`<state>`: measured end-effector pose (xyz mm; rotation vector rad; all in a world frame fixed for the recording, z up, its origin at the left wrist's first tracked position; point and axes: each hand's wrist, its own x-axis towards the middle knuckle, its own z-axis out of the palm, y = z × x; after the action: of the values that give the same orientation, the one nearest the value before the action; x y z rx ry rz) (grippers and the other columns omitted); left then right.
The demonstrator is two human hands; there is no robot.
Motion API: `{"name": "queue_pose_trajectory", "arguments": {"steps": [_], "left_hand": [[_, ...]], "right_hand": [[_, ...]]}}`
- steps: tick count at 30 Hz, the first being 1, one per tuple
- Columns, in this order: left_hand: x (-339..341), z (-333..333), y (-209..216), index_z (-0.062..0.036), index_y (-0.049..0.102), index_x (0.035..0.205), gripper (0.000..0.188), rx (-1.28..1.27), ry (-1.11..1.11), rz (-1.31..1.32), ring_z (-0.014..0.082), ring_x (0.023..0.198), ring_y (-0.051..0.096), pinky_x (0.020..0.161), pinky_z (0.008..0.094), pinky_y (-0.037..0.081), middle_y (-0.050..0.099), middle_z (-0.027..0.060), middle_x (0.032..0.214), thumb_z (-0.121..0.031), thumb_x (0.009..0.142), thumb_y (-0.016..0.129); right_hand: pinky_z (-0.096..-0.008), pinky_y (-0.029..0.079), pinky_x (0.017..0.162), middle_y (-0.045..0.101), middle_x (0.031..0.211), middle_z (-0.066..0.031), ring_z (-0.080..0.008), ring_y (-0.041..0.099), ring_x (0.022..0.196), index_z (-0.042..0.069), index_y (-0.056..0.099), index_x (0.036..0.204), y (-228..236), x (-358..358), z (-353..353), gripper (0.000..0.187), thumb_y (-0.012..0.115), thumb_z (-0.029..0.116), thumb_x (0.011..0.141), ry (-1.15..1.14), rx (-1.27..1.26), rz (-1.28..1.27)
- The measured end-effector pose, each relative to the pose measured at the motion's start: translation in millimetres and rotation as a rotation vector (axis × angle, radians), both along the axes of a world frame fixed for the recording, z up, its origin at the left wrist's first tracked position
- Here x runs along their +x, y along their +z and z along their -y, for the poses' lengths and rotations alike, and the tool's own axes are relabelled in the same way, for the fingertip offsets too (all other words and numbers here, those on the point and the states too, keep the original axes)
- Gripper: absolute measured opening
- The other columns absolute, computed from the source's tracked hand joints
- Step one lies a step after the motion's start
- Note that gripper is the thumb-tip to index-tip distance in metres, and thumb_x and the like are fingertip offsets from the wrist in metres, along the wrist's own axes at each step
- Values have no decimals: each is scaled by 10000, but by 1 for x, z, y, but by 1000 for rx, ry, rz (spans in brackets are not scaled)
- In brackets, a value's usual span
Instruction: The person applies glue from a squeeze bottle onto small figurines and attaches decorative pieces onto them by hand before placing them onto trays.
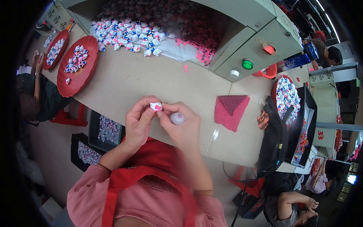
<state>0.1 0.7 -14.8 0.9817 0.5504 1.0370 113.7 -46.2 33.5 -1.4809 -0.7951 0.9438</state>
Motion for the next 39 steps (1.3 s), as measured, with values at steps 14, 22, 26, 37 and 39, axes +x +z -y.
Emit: {"name": "queue_pose_trajectory", "arguments": {"steps": [14,22,26,37,39], "left_hand": [[-2,-3,-3,7,538,1036,193,-43,-92,-10,123,971,500,826,268,402,536,53,1022,-46,856,494],[-6,-17,1,-14,496,1105,239,-637,-303,231,151,908,570,764,256,497,564,69,988,-86,879,482],[-6,-12,6,1,477,1124,260,-559,-328,186,168,895,587,735,256,518,562,97,979,-98,883,476],[-13,-8,5,43,524,993,215,86,-215,-28,181,782,609,654,244,520,577,127,904,72,783,559],[-5,-3,8,42,524,976,200,9,-201,-135,171,772,608,659,249,522,582,124,899,71,780,556]], "right_hand": [[-180,412,532,572,693,-18,-45,507,617,-20,588,836,-6,0,3,131,639,-24,716,-26,12,-35],[-209,464,569,578,858,-107,-122,566,649,-3,622,863,-10,12,0,229,666,-71,649,1,311,281],[-220,483,616,578,871,-121,-143,588,735,-10,631,888,-23,28,-1,242,661,-85,660,228,384,254],[-269,490,685,565,935,-140,-190,583,810,-38,611,872,-28,25,3,182,646,-76,697,233,356,-265],[-276,491,692,569,914,-142,-191,581,813,-45,597,832,-33,32,11,157,659,-66,689,225,376,-432]]}}
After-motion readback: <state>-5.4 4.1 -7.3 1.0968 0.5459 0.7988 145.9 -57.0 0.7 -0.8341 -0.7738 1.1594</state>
